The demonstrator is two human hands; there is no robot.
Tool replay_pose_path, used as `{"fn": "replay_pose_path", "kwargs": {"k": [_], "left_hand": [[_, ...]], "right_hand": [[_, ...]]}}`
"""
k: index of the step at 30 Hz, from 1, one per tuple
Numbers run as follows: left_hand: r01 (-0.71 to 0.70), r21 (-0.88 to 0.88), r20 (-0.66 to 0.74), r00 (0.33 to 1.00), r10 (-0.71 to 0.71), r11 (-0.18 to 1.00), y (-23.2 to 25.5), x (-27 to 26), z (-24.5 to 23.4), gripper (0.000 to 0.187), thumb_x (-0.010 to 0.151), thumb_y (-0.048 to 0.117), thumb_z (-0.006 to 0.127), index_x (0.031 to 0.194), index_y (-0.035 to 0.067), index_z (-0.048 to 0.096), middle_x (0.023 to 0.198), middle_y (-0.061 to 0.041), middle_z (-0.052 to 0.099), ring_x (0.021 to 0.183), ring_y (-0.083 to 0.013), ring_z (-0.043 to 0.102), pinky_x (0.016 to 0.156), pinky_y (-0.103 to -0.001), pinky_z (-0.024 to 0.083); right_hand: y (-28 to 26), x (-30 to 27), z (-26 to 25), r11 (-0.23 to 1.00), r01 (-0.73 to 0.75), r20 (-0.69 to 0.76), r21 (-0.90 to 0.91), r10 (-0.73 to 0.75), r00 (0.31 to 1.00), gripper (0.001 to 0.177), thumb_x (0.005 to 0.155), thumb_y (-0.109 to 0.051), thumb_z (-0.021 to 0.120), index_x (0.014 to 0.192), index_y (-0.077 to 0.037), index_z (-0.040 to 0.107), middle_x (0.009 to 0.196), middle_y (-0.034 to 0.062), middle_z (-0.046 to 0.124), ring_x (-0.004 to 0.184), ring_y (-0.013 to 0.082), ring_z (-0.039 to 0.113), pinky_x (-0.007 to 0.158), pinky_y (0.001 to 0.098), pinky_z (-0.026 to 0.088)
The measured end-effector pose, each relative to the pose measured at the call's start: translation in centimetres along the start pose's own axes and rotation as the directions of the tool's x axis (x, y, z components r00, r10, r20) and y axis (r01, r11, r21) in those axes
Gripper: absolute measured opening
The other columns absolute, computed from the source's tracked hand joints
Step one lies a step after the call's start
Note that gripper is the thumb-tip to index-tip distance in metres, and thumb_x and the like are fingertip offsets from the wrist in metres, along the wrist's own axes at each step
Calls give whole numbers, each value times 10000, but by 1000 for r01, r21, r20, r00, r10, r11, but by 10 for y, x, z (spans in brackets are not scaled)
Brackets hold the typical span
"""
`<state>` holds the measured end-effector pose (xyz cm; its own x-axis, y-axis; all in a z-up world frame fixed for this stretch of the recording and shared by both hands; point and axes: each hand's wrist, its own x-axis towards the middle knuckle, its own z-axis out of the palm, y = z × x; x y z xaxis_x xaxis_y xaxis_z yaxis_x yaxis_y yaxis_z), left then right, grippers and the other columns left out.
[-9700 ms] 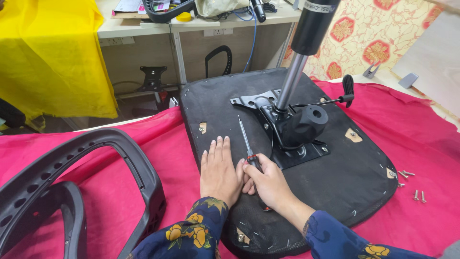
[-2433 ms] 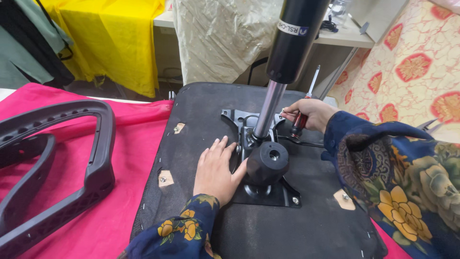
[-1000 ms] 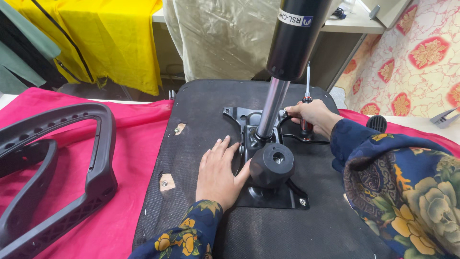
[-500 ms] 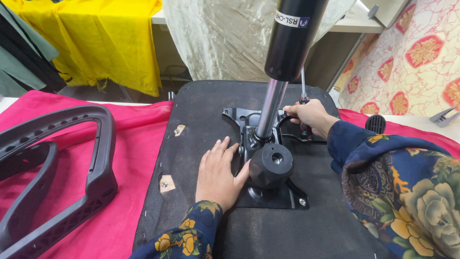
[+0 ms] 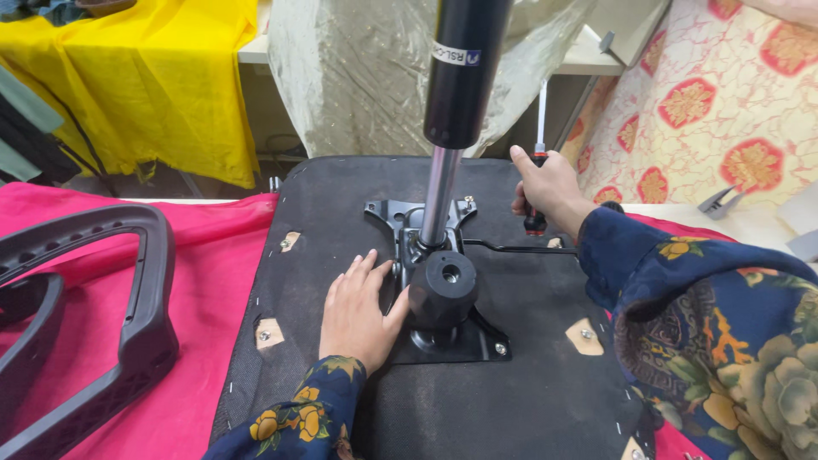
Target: The person uses a screwdriver to tighten screws on the underside of an office chair seat, securing the gas lift mechanism to the seat base. The person works methodically around the central mounting plate, tightening each screw in turn.
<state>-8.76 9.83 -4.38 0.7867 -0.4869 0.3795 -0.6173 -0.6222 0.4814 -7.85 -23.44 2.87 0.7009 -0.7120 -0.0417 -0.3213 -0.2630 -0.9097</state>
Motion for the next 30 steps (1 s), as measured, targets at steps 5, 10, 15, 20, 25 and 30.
{"fn": "replay_pose_path", "kwargs": {"k": [5,10,15,20,25,30], "left_hand": [[9,28,11,1000,-9,1000,2,-6,-3,563,908,446,595,1356,106,607,1524,-132,475,1466,-292,359,1192,-462,249],[48,50,58,997,-51,998,5,-17,-8,592,928,502,558,1391,132,571,1534,-120,447,1479,-275,327,1201,-454,220],[51,74,62,997,-55,996,7,-29,-13,636,928,565,546,1396,134,560,1537,-113,438,1478,-266,321,1198,-450,221],[31,82,55,998,-36,996,5,-34,-16,658,911,587,556,1385,131,566,1537,-115,435,1464,-266,331,1185,-445,234],[27,100,30,999,-30,995,5,-36,-13,652,914,592,555,1378,135,580,1527,-111,455,1464,-257,350,1189,-438,251],[20,94,24,999,-22,995,5,-36,-14,647,918,591,559,1368,127,590,1511,-118,467,1456,-265,358,1185,-446,256]], "right_hand": [[-38,3,-37,955,-1,381,-296,119,917,286,918,-217,691,923,40,567,754,75,571,557,178,607,514,359,573],[-71,-24,-51,897,195,432,-396,-6,902,378,800,-26,688,1177,-28,695,805,117,694,559,160,643,507,335,534],[-94,-45,-53,793,305,348,-528,-125,929,436,777,-16,753,1208,6,688,870,103,759,653,129,722,563,313,610],[-89,-43,-61,895,313,318,-317,-211,924,335,799,-1,741,1131,41,748,869,149,766,699,158,706,596,294,564],[-89,-40,-63,895,380,175,-235,-346,922,310,814,-123,806,1077,6,705,896,83,748,693,91,753,610,236,635],[-99,-40,-52,823,431,171,-370,-396,902,342,882,-235,810,1054,-18,609,881,96,721,645,138,710,559,297,589]]}}
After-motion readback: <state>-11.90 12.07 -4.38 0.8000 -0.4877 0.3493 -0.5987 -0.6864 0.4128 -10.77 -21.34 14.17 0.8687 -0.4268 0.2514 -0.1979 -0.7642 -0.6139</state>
